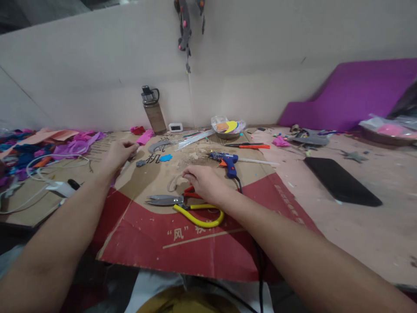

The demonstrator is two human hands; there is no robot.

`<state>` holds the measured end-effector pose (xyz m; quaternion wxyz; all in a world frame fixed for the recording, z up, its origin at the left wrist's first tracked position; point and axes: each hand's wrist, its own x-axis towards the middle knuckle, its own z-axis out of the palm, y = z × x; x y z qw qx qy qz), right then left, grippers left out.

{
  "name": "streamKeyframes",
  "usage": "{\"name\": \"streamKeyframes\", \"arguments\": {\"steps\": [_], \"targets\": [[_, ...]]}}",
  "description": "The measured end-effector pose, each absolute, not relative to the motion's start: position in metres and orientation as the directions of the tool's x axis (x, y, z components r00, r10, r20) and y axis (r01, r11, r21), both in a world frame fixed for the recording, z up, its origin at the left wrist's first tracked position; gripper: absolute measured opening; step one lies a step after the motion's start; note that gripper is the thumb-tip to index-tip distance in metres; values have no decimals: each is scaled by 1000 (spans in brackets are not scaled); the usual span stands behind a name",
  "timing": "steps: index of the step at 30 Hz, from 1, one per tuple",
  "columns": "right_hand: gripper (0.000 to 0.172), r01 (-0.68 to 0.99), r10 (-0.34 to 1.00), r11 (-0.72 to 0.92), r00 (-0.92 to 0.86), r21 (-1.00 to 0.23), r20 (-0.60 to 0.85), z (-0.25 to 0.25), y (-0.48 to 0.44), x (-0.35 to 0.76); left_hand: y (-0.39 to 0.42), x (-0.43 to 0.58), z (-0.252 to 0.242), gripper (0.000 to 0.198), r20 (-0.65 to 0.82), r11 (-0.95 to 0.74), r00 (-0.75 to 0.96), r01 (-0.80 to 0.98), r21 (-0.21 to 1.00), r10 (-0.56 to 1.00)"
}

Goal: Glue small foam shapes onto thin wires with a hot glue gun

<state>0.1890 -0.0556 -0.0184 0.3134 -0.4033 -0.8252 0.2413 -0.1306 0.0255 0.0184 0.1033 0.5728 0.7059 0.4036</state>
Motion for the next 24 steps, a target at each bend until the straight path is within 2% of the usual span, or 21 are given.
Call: {"name": "streamKeyframes", "arguments": {"steps": [4, 7, 11, 15, 20, 24], "targets": [[26, 581, 806, 575, -522, -575, 279, -15, -60, 185, 31, -127, 16, 28, 397, -46, -231, 815, 577, 888], [31, 587, 762, 630, -592, -508, 262, -16, -61, 183, 34, -119, 9, 32, 371, -91, -132, 846, 526, 919], [29, 591, 731, 671, -629, -448, 265, -19, -61, 181, 34, -98, -2, 28, 369, -267, 105, 866, 423, 924], [29, 587, 724, 680, -635, -439, 270, -20, -59, 181, 37, -84, -14, 36, 294, -346, 257, 887, 307, 921], [28, 563, 703, 701, -646, -437, 296, -25, -56, 181, 49, -82, -29, 29, 282, -404, 340, 890, 210, 897], [25, 542, 701, 701, -644, -464, 307, -26, -56, 181, 53, -81, -30, 28, 243, -399, 343, 886, 236, 907]]}}
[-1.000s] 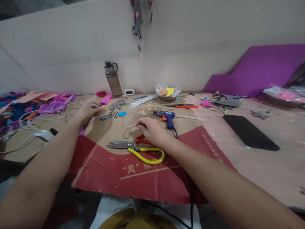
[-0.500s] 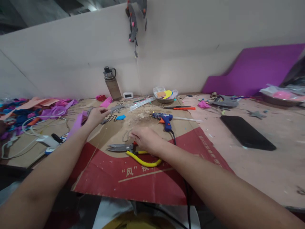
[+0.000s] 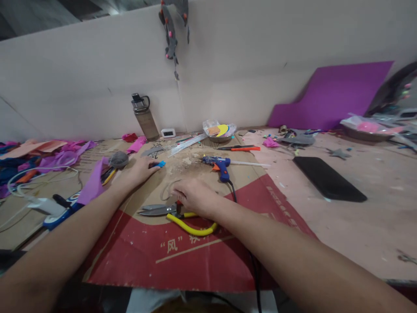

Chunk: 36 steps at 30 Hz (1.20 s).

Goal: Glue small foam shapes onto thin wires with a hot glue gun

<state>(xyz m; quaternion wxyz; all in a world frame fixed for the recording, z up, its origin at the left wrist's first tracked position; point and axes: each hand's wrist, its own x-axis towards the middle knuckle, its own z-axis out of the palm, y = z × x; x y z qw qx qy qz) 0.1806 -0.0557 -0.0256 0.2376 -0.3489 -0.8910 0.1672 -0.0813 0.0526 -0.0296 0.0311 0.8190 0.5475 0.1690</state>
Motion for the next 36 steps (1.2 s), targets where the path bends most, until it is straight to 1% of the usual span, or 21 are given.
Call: {"name": "streamKeyframes", "arguments": {"steps": [3, 6, 13, 17, 21, 26, 30, 36], "targets": [[23, 541, 707, 693, -641, -476, 300, -25, -55, 181, 49, -80, -25, 27, 270, -378, 306, 882, 280, 913], [23, 547, 701, 700, -648, -459, 298, -27, -54, 181, 46, -80, -20, 26, 298, -352, 254, 869, 348, 920], [21, 561, 687, 717, -668, -413, 286, -32, -53, 179, 50, -88, -20, 17, 271, -321, 220, 847, 423, 937], [21, 530, 668, 730, -687, -430, 287, -35, -53, 180, 50, -91, -23, 12, 280, -319, 204, 825, 467, 938], [22, 516, 695, 695, -659, -500, 287, -35, -54, 183, 49, -92, -24, 13, 260, -336, 238, 826, 453, 936], [23, 485, 711, 661, -650, -573, 270, -36, -55, 185, 50, -95, -27, 19, 287, -280, 162, 854, 439, 944], [22, 469, 704, 665, -654, -581, 278, -36, -55, 185, 49, -95, -26, 22, 292, -264, 148, 873, 410, 945], [20, 448, 693, 679, -652, -581, 307, -37, -54, 186, 44, -92, -22, 21, 277, -278, 177, 878, 389, 945]]}}
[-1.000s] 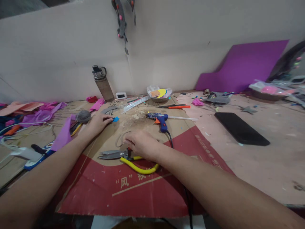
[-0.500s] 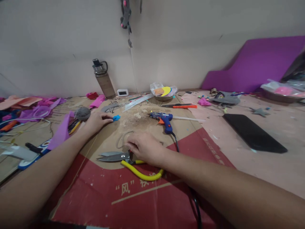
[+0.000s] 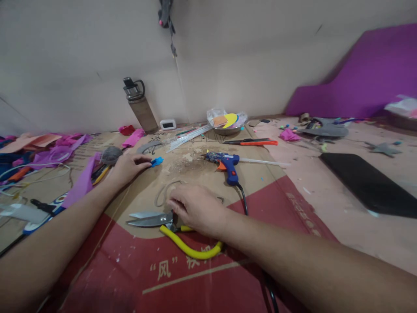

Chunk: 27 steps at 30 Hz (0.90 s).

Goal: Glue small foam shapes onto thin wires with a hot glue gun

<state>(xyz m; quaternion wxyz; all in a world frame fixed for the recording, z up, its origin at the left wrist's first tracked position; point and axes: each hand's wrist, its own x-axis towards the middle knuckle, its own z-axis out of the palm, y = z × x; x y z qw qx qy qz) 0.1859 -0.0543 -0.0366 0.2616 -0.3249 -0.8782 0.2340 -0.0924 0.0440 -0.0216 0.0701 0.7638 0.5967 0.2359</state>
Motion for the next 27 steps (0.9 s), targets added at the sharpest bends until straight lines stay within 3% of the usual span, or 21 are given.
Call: {"name": "streamKeyframes", "arguments": {"steps": [8, 13, 15, 18, 20, 23, 27], "targets": [[19, 436, 690, 680, -652, -589, 314, -34, -55, 185, 43, -90, -19, 18, 280, -210, 92, 879, 428, 956], [19, 449, 691, 679, -658, -581, 299, -35, -54, 185, 44, -90, -19, 21, 369, -209, 49, 889, 408, 928], [19, 457, 698, 670, -656, -585, 287, -36, -55, 185, 45, -89, -18, 21, 384, -189, -23, 843, 503, 923], [18, 450, 709, 655, -644, -607, 287, -38, -55, 185, 43, -84, -16, 22, 278, -131, -177, 571, 810, 944], [16, 437, 734, 631, -604, -641, 311, -39, -55, 185, 39, -79, -14, 23, 179, -110, -191, 327, 939, 965], [18, 426, 784, 587, -510, -688, 354, -41, -55, 187, 31, -70, -8, 24, 95, -82, -116, 108, 991, 989], [21, 387, 804, 577, -424, -719, 416, -41, -54, 189, 19, -57, -3, 20, 43, -46, -55, -52, 998, 998]]}}
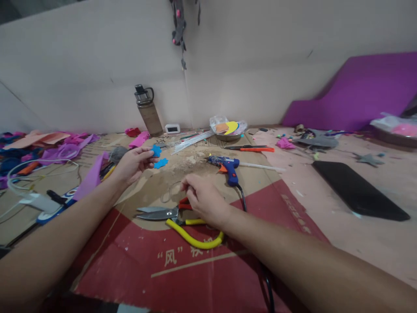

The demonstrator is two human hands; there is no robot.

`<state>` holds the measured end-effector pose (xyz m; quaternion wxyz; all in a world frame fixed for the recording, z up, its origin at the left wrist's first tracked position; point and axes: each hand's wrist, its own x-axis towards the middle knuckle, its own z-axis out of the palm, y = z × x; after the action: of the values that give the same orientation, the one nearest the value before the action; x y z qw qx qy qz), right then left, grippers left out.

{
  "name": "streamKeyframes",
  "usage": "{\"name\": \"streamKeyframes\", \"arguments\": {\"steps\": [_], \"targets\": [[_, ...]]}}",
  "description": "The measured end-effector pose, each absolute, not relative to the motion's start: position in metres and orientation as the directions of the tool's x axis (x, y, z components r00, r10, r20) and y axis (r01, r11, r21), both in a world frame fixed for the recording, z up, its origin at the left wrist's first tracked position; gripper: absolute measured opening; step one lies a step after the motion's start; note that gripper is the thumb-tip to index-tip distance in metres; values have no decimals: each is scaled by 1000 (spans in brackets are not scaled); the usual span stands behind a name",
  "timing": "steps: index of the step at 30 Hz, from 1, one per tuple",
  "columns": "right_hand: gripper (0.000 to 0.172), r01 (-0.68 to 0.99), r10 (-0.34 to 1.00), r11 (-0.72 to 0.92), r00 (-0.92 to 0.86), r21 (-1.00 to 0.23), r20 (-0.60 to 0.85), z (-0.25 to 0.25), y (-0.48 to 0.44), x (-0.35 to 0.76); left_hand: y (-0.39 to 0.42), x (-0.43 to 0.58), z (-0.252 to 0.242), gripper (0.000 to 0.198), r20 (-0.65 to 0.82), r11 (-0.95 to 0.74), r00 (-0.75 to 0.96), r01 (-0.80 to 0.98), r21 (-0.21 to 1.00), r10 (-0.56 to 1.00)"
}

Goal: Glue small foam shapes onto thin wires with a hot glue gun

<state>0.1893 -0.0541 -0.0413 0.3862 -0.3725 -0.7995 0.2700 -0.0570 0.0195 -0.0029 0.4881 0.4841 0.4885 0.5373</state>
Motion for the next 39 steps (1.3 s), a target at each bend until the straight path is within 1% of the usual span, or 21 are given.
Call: {"name": "streamKeyframes", "arguments": {"steps": [2, 4, 5, 7, 8, 10, 12, 13, 14, 16, 18, 19, 21, 23, 24, 26, 31, 33, 35, 37, 39], "targets": [[17, 360, 836, 531, -374, -767, 403, -40, -54, 189, 13, -49, -1, 21, 50, -52, -23, -98, 994, 998], [9, 308, 879, 452, -316, -837, 358, -36, -53, 188, 5, -39, 1, 21, 123, -123, -5, -71, 990, 992], [9, 256, 902, 397, -288, -881, 322, -34, -53, 187, 0, -35, 2, 20, 184, -184, 9, -27, 983, 983], [18, 102, 943, 256, -242, -961, 226, -26, -54, 185, -10, -26, 4, 17, 352, -355, 50, 130, 926, 935], [24, 15, 957, 179, -233, -984, 171, -21, -54, 183, -15, -22, 6, 15, 464, -466, 62, 215, 858, 884], [33, -122, 966, 41, -248, -992, 70, -12, -56, 182, -24, -17, 10, 8, 693, -696, 149, 330, 638, 706], [36, -206, 958, -49, -285, -977, 12, -5, -58, 181, -31, -14, 12, 7, 791, -809, 247, 368, 458, 560], [36, -231, 952, -79, -306, -970, -4, -2, -59, 181, -33, -13, 13, 8, 809, -841, 291, 362, 401, 511], [35, -246, 946, -100, -324, -964, -15, 0, -60, 181, -35, -12, 13, 10, 812, -859, 324, 348, 375, 486], [35, -262, 941, -113, -337, -958, -19, 0, -60, 181, -36, -10, 10, 11, 791, -857, 346, 313, 409, 504], [34, -288, 948, -112, -317, -951, -16, -1, -59, 180, -36, -5, 6, 11, 729, -784, 291, 251, 567, 620], [34, -305, 955, -110, -295, -946, -16, -3, -58, 180, -36, -2, 3, 14, 670, -713, 246, 191, 675, 700], [32, -337, 971, -103, -239, -936, -21, -5, -57, 179, -38, 5, -1, 22, 474, -484, 168, 27, 874, 865], [31, -370, 981, -102, -191, -923, -32, -8, -55, 177, -40, 12, -5, 22, 293, -278, 166, -103, 955, 942], [32, -386, 984, -104, -177, -916, -36, -10, -55, 176, -42, 16, -6, 21, 227, -202, 186, -143, 969, 956], [32, -409, 984, -108, -175, -906, -38, -13, -55, 175, -45, 22, -6, 21, 156, -117, 209, -186, 975, 966], [27, -339, 973, -76, -230, -938, 4, -16, -52, 181, -45, 26, -2, 17, 49, -27, 112, -191, 981, 992], [21, -295, 984, -5, -170, -956, 47, -13, -47, 191, -42, 22, 1, 17, 26, -16, 49, -201, 979, 998], [14, -242, 992, 97, -54, -966, 113, -7, -41, 204, -37, 15, 4, 17, 37, -37, -6, -208, 977, 999], [8, -208, 986, 168, 41, -964, 163, 1, -35, 217, -30, 7, 6, 15, 40, -45, -31, -183, 982, 999], [5, -164, 973, 228, 79, -960, 217, 8, -31, 227, -24, -1, 7, 14, 37, -42, -33, -162, 986, 999]]}}
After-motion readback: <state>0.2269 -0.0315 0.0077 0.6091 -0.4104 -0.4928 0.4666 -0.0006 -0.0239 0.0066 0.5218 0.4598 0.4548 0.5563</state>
